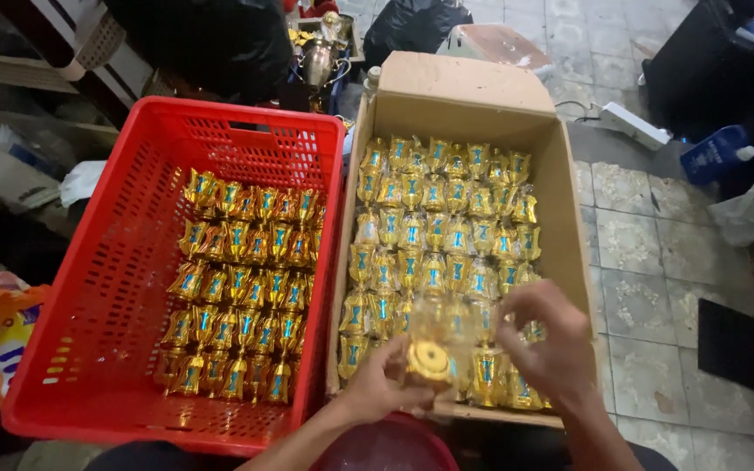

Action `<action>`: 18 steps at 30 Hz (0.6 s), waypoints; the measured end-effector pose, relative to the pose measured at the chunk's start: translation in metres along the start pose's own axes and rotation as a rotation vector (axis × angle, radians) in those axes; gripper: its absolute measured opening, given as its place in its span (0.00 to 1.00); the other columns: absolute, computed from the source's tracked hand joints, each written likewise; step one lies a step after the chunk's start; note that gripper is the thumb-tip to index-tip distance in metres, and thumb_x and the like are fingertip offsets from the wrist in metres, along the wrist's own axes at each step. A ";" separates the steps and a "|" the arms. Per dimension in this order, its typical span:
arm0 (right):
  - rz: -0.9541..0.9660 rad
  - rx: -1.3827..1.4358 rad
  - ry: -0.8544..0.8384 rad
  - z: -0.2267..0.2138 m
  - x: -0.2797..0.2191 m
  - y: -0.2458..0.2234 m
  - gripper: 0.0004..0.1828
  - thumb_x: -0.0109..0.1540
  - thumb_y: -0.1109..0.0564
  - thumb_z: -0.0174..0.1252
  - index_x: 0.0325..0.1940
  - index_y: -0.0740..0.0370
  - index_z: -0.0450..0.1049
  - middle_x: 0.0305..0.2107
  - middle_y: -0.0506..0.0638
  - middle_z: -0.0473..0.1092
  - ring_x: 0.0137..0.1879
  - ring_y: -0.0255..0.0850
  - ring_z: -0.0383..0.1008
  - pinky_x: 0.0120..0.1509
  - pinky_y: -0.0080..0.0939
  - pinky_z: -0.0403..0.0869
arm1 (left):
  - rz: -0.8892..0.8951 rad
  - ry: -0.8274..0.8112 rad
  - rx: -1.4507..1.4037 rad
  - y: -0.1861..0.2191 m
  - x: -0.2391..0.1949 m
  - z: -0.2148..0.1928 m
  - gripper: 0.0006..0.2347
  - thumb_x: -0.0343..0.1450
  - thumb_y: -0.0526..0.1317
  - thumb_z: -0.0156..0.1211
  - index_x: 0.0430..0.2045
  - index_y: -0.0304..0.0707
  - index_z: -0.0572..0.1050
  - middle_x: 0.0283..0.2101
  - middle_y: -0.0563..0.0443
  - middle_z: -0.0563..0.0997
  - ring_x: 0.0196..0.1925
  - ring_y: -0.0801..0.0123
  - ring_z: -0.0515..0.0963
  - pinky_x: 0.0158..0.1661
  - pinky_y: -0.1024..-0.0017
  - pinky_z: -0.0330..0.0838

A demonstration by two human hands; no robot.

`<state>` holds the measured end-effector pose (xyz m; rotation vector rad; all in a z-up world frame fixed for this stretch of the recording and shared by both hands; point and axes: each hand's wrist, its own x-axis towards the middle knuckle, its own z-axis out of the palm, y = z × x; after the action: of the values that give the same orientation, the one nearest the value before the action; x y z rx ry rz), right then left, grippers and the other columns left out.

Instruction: The person wraps small gold-colored items in individual plastic sleeves and places them into a cardboard box.

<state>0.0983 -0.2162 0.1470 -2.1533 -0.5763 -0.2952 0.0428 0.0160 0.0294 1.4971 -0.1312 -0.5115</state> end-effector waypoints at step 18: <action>0.004 -0.210 -0.247 0.097 -0.048 0.005 0.37 0.53 0.45 0.69 0.63 0.60 0.72 0.55 0.62 0.74 0.54 0.52 0.77 0.57 0.52 0.75 | 0.212 0.342 0.238 0.010 -0.010 0.016 0.19 0.65 0.32 0.68 0.46 0.38 0.66 0.36 0.50 0.75 0.32 0.68 0.79 0.30 0.71 0.83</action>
<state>0.0595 -0.1552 0.0662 -2.4132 -0.7062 -0.0904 0.0300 0.0052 0.0426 1.7571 -0.0828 -0.0665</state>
